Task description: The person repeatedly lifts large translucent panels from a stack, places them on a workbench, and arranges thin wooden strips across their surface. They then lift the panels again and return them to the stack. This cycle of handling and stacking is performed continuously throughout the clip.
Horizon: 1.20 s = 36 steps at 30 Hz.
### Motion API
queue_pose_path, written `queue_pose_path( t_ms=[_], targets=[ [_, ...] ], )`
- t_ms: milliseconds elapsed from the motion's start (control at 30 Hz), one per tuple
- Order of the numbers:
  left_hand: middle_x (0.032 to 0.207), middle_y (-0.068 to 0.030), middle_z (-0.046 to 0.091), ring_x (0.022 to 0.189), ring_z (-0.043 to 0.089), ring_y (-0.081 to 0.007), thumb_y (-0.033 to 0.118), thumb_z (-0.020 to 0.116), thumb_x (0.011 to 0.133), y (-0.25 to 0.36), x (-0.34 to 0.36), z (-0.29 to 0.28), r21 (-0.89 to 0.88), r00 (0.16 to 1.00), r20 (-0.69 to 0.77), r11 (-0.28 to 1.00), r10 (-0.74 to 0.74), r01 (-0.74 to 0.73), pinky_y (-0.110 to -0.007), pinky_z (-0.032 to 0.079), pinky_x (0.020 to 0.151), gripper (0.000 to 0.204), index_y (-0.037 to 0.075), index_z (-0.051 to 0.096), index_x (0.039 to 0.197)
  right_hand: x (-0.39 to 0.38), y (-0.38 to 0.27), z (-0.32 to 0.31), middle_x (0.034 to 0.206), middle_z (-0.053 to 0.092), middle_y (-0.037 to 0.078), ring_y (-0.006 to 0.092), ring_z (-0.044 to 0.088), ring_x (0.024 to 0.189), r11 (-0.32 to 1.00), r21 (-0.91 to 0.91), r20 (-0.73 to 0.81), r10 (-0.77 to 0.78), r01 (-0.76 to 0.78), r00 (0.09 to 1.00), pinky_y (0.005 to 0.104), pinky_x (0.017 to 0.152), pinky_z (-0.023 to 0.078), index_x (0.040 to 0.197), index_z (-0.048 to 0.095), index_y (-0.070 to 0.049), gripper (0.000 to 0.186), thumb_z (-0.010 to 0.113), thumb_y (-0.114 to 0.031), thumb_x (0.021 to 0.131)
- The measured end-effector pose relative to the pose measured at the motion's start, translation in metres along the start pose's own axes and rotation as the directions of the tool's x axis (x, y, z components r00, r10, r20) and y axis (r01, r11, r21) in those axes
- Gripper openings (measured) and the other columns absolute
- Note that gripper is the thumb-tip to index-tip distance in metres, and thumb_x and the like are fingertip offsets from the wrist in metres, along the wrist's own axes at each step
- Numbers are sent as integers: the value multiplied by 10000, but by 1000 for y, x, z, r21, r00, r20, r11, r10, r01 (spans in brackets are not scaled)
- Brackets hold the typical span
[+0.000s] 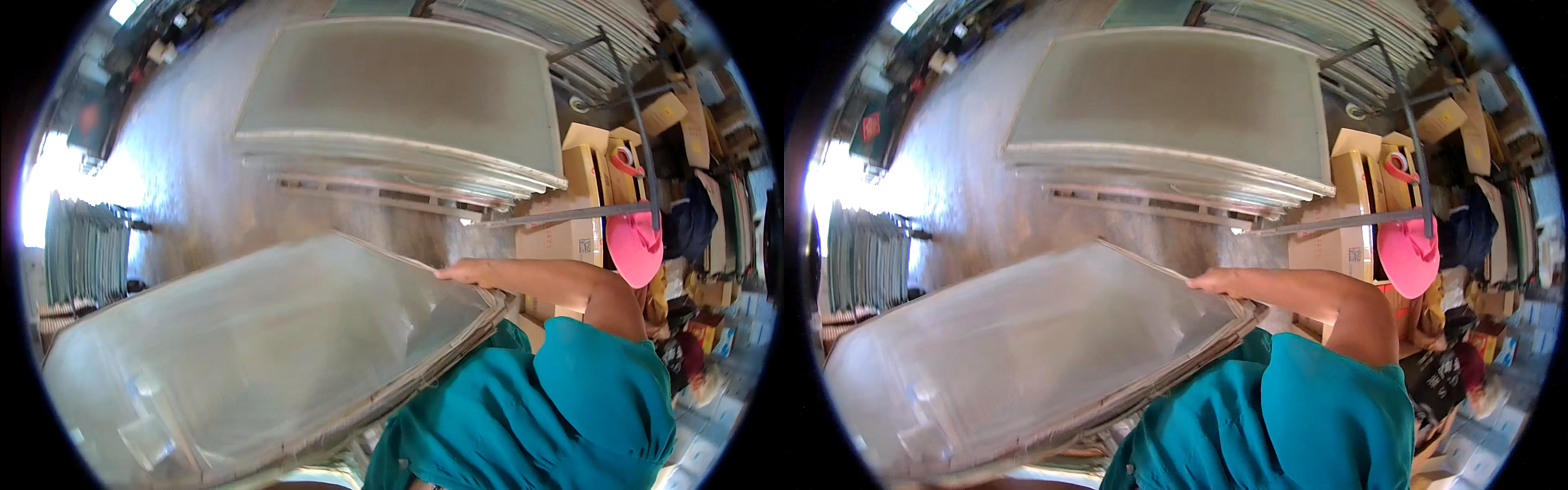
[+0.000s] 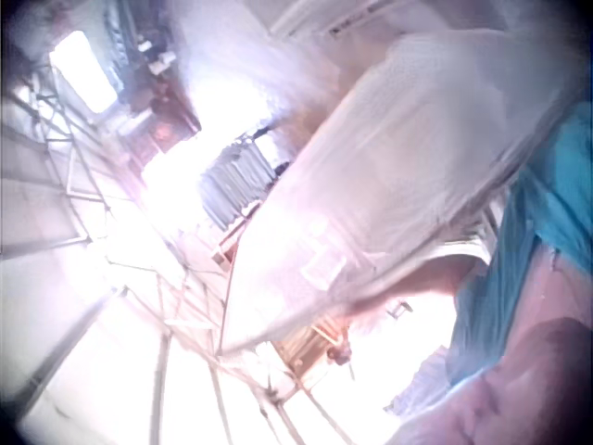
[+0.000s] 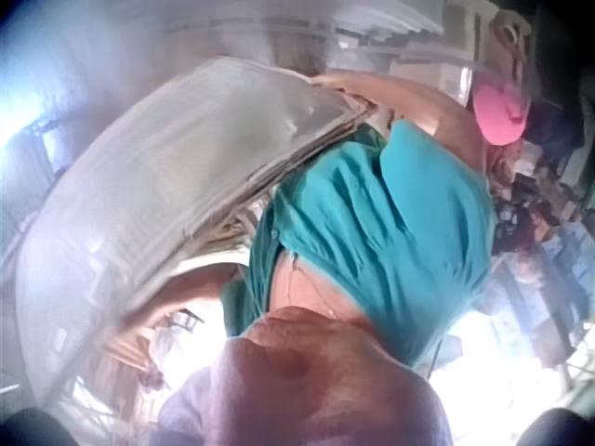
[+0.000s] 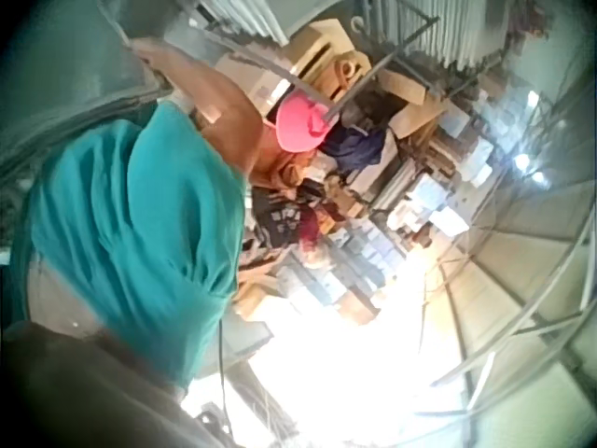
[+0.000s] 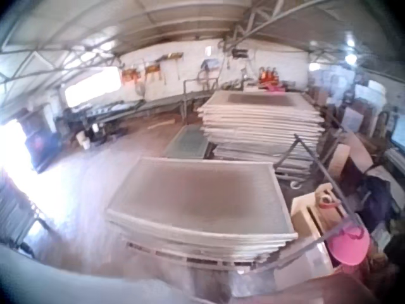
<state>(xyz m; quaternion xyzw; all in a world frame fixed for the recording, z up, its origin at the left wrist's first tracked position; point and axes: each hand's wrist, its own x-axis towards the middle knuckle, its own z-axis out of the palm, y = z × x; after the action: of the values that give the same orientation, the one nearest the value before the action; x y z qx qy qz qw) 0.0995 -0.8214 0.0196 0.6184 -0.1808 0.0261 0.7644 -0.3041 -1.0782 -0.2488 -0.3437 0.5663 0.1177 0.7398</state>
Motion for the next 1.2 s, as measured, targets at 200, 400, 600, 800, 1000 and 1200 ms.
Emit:
queue_pose_path(
  t_ms=[200, 400, 600, 800, 1000, 1200],
  targets=[
    [1199, -113, 547, 1116, 499, -241, 347, 497, 899, -23, 10, 5, -85, 988, -29, 985, 150, -151, -393, 382, 972, 466, 25, 492, 1236, -93, -105, 10, 1035, 614, 154, 201, 574, 952, 836, 31, -159, -536, 547, 829, 352, 825, 462, 1109, 597, 57, 616, 628, -486, 818],
    [1194, -107, 554, 1113, 506, -252, 379, 490, 892, -38, 15, 42, -224, 985, -4, 960, 170, -166, -402, 387, 973, 496, 50, 475, 1263, -131, -100, -28, 986, 617, 125, 175, 574, 909, 584, 248, -491, -612, 772, 621, 336, 796, 470, 1107, 592, 44, 621, 624, -506, 821],
    [1245, -179, 504, 1149, 463, -338, 381, 488, 895, -45, -39, 178, -288, 966, 229, 939, -121, 186, -465, 361, 996, 530, -16, 469, 1245, -68, -21, -149, 963, 624, 102, 171, 580, 865, 558, 206, -817, -354, 804, 455, 333, 755, 474, 1081, 599, 54, 623, 634, -506, 810],
    [702, 18, 505, 602, 483, -95, 202, 591, 865, -186, -58, 308, 226, 671, 500, 830, -548, 511, -245, 404, 485, 124, 89, 540, 857, -60, 48, -241, 924, 634, 107, 191, 591, 786, 549, 383, -876, -39, 743, 480, 322, 698, 478, 1023, 631, 71, 540, 730, -381, 746],
    [758, -48, 587, 561, 581, -145, 203, 607, 876, -273, -123, 434, 328, 461, 579, 710, -672, 624, -257, 474, 410, 218, 28, 538, 985, -27, 114, -330, 931, 641, 103, 191, 591, 805, 712, 329, -928, 122, 620, 351, 356, 711, 467, 1020, 628, 47, 418, 675, -305, 800],
    [788, -76, 577, 566, 592, -172, 217, 568, 898, -317, -143, 513, 343, 392, 565, 639, -726, 689, -283, 517, 422, 256, 19, 482, 1037, -22, 63, -402, 959, 643, 112, 199, 598, 860, 734, 273, -949, 99, 622, 300, 343, 746, 462, 1066, 606, 84, 497, 678, -331, 803]
  ],
)
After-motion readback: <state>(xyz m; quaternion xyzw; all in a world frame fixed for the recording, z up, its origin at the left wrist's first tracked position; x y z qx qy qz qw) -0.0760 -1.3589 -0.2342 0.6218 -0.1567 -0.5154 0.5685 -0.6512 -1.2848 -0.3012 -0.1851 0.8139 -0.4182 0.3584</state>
